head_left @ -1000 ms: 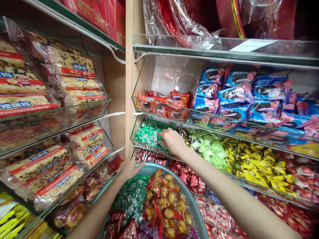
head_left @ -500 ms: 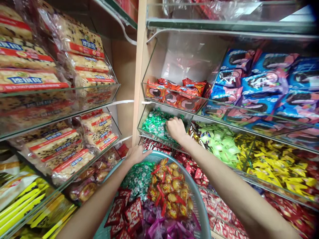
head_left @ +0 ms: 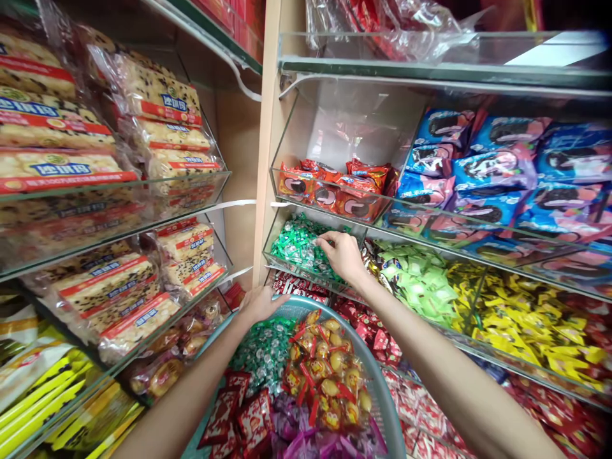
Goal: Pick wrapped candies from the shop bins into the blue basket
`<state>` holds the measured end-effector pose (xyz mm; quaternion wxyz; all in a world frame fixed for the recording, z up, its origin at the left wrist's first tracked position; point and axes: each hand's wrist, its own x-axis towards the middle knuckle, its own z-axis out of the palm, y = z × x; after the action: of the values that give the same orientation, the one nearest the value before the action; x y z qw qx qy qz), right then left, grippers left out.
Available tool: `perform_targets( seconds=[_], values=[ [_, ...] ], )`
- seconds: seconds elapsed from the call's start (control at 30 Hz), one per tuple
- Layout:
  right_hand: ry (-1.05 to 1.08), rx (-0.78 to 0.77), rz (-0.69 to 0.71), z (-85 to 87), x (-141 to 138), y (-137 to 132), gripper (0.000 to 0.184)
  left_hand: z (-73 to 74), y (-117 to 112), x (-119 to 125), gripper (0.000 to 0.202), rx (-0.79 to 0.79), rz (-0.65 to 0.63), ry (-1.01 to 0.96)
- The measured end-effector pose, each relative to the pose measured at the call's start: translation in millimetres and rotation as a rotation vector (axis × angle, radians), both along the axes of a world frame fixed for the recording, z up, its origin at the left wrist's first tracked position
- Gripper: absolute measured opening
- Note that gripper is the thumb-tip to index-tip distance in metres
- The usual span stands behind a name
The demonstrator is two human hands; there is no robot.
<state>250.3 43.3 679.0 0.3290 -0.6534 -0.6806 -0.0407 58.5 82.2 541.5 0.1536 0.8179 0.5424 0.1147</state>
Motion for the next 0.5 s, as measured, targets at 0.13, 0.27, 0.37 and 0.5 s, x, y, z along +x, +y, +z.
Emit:
perform_targets(
  seconds=[0.13,0.27,0.37,0.5],
  values=[
    [0.289,-0.007,0.262,-22.4,-18,-37,0.025,-2.8,3,-1,0.058,-0.135,0.044,-0.199],
    [0.407,-0.432,0.465,-86.5,-38,-60,0.025,-8.2,14,-8,0.046,-0.341,0.014,-0.383],
    [0.427,-0.616,0.392,-135.0,-51,-57,0.018,-11.6,19,-13,0.041,-0.445,-0.037,-0.480],
    [0.479,-0.720,0.342,-162.7,-66,-39,0.014,-12.9,19,-17,0.033,-0.505,-0.059,-0.592]
  ],
)
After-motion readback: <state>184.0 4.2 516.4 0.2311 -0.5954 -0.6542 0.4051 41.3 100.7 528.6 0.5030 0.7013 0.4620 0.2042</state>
